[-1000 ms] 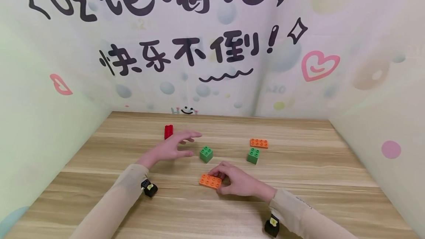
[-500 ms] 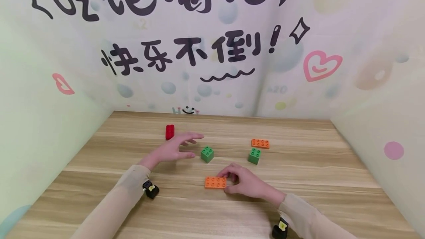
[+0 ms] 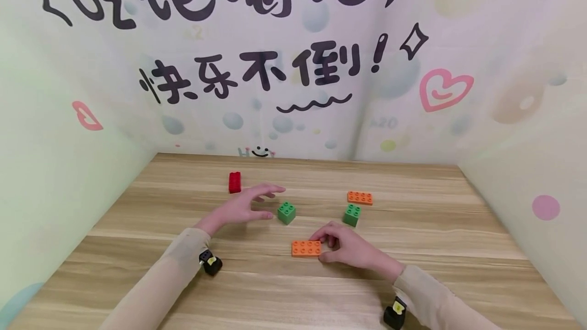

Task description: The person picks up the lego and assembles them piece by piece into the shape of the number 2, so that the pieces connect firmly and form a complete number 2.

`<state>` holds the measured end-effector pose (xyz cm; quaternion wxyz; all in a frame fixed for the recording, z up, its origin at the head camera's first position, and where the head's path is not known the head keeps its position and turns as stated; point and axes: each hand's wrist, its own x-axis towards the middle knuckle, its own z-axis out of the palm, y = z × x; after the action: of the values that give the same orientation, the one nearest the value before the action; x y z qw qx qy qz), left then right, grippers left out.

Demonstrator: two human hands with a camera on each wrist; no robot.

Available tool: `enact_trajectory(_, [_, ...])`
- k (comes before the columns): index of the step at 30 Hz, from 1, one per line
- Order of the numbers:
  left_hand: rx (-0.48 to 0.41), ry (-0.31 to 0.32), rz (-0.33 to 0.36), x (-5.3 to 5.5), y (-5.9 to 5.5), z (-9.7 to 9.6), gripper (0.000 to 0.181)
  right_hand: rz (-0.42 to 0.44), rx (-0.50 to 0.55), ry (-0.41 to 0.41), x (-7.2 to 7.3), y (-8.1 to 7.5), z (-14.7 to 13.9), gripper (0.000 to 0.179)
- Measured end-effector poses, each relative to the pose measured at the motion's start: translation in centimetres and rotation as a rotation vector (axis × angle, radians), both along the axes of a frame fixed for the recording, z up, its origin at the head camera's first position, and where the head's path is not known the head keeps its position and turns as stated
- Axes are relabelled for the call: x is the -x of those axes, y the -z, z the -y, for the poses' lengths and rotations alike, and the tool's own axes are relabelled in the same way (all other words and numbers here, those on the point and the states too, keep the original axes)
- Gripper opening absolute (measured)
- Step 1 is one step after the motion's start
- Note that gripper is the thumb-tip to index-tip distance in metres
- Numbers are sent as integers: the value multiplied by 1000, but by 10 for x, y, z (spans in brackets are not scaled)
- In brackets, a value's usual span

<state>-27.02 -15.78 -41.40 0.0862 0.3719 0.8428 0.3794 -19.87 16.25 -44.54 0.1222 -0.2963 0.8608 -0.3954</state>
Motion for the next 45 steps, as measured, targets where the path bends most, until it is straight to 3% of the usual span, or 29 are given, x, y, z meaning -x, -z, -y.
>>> enact_trajectory(14, [27,31,3,-2,-2,-7,67,73,33,-46,7,-5,-15,40])
enact_trajectory(21, [50,23,23,-1,-3,-12,69,84,16,-1,8,-6,-11,38])
enact_trajectory(29, [12,65,66,1,1,-19,70,128,46,-14,10,-5,-12,38])
enact_trajectory(45, [25,64,98,4,4,-25,70,97,89,20,6,-1,-9,35])
